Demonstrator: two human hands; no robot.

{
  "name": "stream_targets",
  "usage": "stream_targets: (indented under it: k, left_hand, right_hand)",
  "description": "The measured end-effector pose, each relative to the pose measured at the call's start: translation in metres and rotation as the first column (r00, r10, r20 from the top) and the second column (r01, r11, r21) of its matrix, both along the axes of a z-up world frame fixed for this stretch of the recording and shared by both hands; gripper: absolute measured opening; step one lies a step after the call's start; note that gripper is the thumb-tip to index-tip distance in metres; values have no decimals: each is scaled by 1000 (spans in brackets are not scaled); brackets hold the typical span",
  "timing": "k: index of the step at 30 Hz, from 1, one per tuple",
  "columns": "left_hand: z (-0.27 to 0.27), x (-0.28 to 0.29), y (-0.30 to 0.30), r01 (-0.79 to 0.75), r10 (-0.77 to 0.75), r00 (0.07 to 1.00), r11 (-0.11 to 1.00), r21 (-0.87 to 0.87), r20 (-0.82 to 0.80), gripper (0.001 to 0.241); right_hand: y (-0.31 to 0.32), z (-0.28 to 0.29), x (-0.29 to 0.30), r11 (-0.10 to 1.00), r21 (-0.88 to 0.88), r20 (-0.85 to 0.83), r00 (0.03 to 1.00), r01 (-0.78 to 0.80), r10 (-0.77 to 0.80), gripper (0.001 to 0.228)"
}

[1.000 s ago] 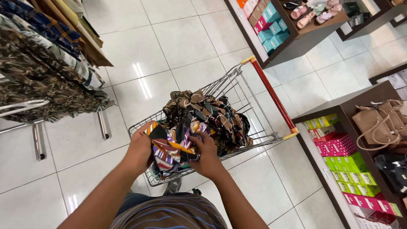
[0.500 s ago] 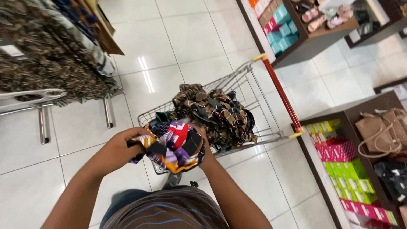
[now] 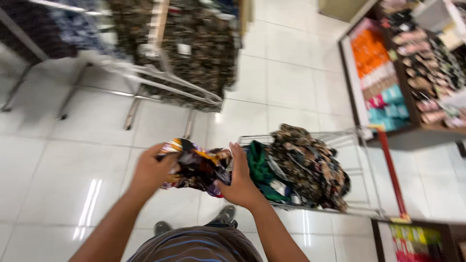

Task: The person selects shirts from a clothing rack, takes hangers from a cart, and hangs the shirts back onto the display rack.

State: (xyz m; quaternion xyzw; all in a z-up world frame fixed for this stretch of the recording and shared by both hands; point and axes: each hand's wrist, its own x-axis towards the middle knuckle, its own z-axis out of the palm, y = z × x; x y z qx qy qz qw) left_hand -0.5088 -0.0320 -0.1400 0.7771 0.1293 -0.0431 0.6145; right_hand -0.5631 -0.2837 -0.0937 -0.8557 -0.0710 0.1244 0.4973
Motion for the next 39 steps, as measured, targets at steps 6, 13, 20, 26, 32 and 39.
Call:
stream_targets:
  k: [6,13,20,26,32,39]
  left_hand:
    - [53,-49,45,156,-144,983,982,106,-111,41]
    - [87,-68,134,255,-211,963,915,313,-168,30]
    - [92,-74,162,207,-185,975,958,199,-124,31]
    - [96,-80,190,165,-184,981,961,222,68,37]
    - [55,-60,236,83,-151,987,797,599,63,62]
    - [-33,-40,240,-26,-357,899,535,844,254,53]
  right_hand:
    - [132,6,0,975,-199,144,981,-98,127,51]
    - [177,-33,4,982,157,144,982,101,-124,21]
    - [230,15,-10,969,208,279,958,-131,70,45]
    - [230,-39,-6,978,207,104,993,38,-60,28]
    - [208,-7,0,959,247,265,943,137,-203,39]
    - [189,13,16,980,-104,579,811,169,-79,14]
